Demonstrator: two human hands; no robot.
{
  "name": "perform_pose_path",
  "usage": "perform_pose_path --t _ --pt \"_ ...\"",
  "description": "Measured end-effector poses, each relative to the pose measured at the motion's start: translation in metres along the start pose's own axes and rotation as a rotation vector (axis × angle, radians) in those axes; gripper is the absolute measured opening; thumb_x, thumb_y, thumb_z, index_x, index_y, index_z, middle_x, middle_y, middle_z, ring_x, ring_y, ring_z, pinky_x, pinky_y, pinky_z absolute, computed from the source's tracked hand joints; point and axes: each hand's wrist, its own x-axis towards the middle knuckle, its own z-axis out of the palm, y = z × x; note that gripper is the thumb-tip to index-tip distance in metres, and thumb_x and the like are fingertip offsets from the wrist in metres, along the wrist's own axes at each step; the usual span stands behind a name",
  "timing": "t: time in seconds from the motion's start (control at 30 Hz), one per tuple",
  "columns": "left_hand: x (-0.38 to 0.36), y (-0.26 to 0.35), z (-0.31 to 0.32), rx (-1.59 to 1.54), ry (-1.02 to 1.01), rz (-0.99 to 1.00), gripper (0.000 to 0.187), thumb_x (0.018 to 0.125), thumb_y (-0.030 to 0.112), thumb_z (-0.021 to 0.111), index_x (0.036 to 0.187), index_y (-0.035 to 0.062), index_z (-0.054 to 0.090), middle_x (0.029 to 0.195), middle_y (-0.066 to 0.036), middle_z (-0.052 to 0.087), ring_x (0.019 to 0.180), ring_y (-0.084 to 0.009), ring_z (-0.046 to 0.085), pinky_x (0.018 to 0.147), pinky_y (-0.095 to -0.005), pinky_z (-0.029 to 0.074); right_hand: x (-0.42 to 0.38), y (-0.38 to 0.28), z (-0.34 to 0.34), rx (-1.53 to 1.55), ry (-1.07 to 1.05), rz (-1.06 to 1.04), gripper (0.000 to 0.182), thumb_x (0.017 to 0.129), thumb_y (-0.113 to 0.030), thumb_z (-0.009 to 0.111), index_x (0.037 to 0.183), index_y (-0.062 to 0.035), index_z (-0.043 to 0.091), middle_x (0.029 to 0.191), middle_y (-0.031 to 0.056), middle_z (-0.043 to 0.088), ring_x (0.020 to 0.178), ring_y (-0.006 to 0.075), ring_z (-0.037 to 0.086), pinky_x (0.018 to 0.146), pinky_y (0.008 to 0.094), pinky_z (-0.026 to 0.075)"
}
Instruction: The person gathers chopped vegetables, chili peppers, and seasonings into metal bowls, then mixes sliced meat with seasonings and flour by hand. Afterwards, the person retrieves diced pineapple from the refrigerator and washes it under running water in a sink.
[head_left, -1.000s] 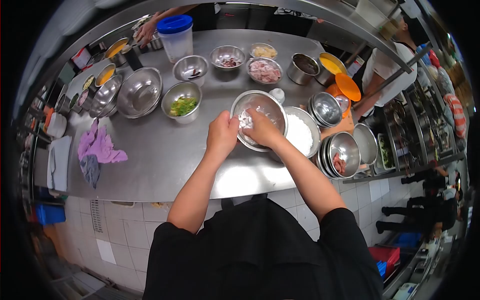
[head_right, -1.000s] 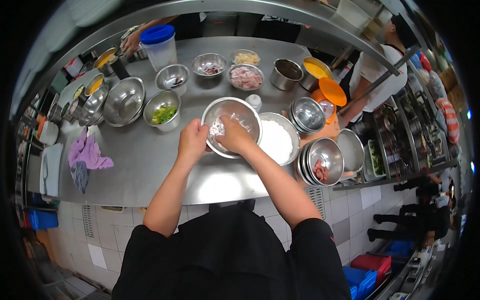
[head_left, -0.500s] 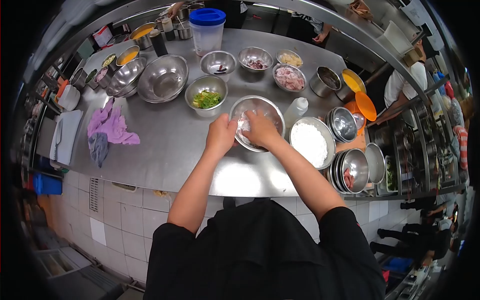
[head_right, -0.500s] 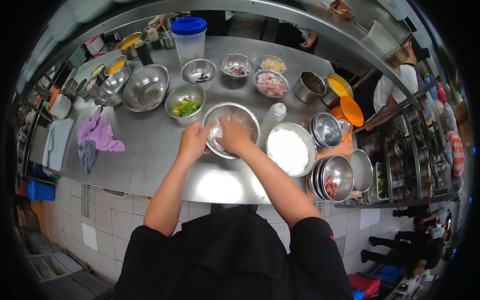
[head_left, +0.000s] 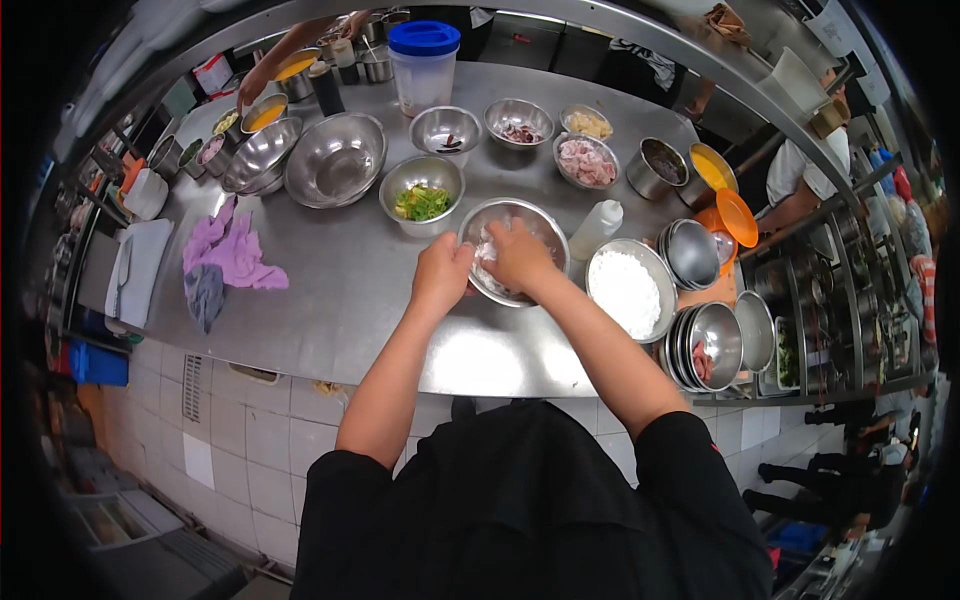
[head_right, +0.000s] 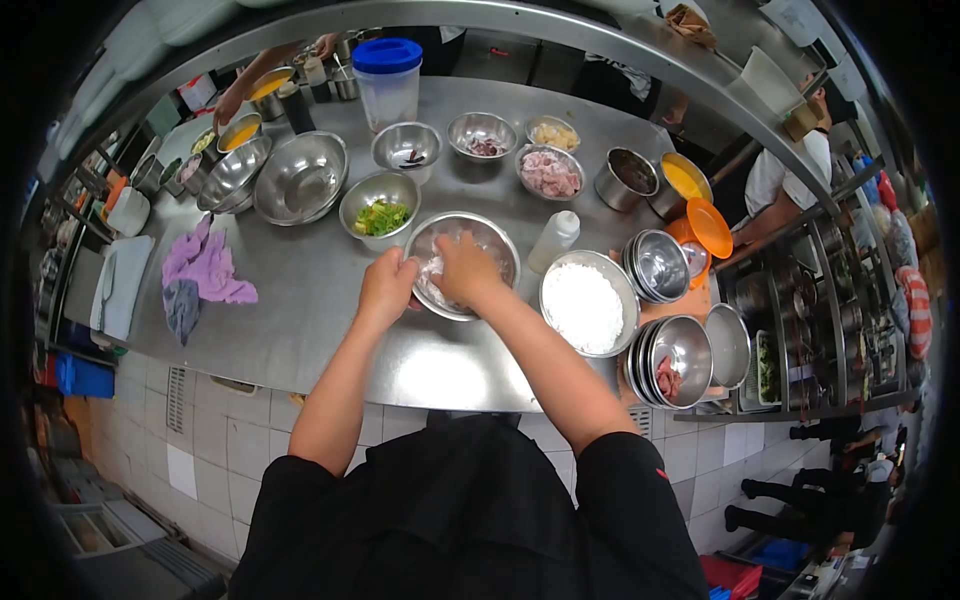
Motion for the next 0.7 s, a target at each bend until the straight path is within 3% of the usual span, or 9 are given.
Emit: perform_pose_path --t 0.03,0.13,0.23,0.27,0.33,0.4,0.5,0.57,0.7 --pt "-0.005 0.008 -0.001 0.0 0.0 0.003 0.024 0.094 0.019 0.054 0.081 -0.002 0.051 0.068 -0.014 0.062 0.051 -0.0228 0.065 0.043 -0.0338 0.053 0.004 0.005 0.015 -0.001 0.003 -0.001 0.051 0.083 -0.033 0.071 0.124 -0.0091 0.05 0.132 0.0263 0.049 0.11 0.044 0.057 0.089 0.0483 0.05" --pt "-0.015 0.016 0.002 0.133 0.002 0.025 0.026 0.094 0.018 0.054 0.079 -0.0036 0.048 0.07 -0.016 0.063 0.055 -0.0239 0.066 0.045 -0.0347 0.055 0.009 0.015 0.032 0.178 0.046 -0.067 0.046 0.081 -0.021 0.072 0.117 -0.0029 0.049 0.11 0.0223 0.06 0.105 0.0408 0.06 0.087 0.0476 0.05" --pt "-0.003 -0.012 0.01 0.13 0.031 0.049 0.029 0.094 0.021 0.055 0.077 -0.0015 0.049 0.068 -0.014 0.062 0.05 -0.0229 0.063 0.041 -0.035 0.05 0.012 0.021 0.039 0.219 0.04 -0.001 0.043 0.081 -0.021 0.071 0.115 -0.0034 0.051 0.107 0.0204 0.062 0.104 0.0394 0.061 0.087 0.0473 0.049" --pt "0.005 -0.023 0.012 0.249 0.059 0.138 0.028 0.094 0.021 0.055 0.078 -0.0021 0.05 0.069 -0.016 0.063 0.05 -0.0246 0.064 0.041 -0.0354 0.05 0.014 0.023 0.039 0.218 0.043 -0.002 0.043 0.081 -0.021 0.071 0.115 -0.0034 0.051 0.107 0.0204 0.062 0.104 0.0394 0.061 0.087 0.0473 0.049" --pt "0.012 -0.025 0.011 0.368 0.09 0.225 0.028 0.094 0.021 0.055 0.079 -0.0027 0.051 0.07 -0.017 0.064 0.051 -0.0264 0.064 0.041 -0.0357 0.05 0.018 0.028 0.036 0.187 0.272 -0.036 0.039 0.083 -0.025 0.07 0.113 -0.0041 0.056 0.114 0.021 0.061 0.107 0.0397 0.059 0.089 0.0476 0.049" --pt "0.008 -0.001 0.003 0.227 0.069 -0.04 0.026 0.092 0.023 0.053 0.082 -0.0022 0.054 0.08 -0.027 0.065 0.073 -0.0435 0.065 0.07 -0.0502 0.049 0.017 0.03 0.028 0.129 0.221 -0.144 0.041 0.084 -0.028 0.07 0.115 -0.0054 0.058 0.118 0.0215 0.06 0.109 0.0394 0.058 0.091 0.0473 0.048" --pt "0.024 -0.035 0.002 0.33 0.175 0.098 0.028 0.091 0.024 0.055 0.083 -0.0028 0.053 0.08 -0.027 0.064 0.079 -0.0473 0.062 0.073 -0.0526 0.047 0.019 0.032 0.017 0.132 0.087 -0.265 0.041 0.085 -0.032 0.069 0.117 -0.0071 0.063 0.119 0.0208 0.059 0.111 0.0384 0.058 0.093 0.045 0.047" --pt "0.018 -0.026 0.005 0.322 0.189 0.124 0.028 0.091 0.023 0.055 0.082 -0.0025 0.053 0.079 -0.027 0.064 0.078 -0.0469 0.062 0.071 -0.0524 0.047 0.016 0.026 0.001 0.123 0.187 -0.125 0.057 0.082 -0.038 0.07 0.13 -0.0111 0.056 0.127 0.0212 0.055 0.115 0.0395 0.056 0.098 0.0463 0.045" --pt "0.006 -0.013 0.01 0.261 0.201 0.12 0.028 0.092 0.023 0.055 0.079 -0.0018 0.051 0.077 -0.026 0.063 0.077 -0.0463 0.062 0.069 -0.0522 0.046 0.006 0.001 0.013 0.009 -0.044 0.048 0.063 0.08 -0.037 0.073 0.131 -0.0063 0.051 0.131 0.0228 0.052 0.114 0.0418 0.057 0.095 0.0457 0.048"
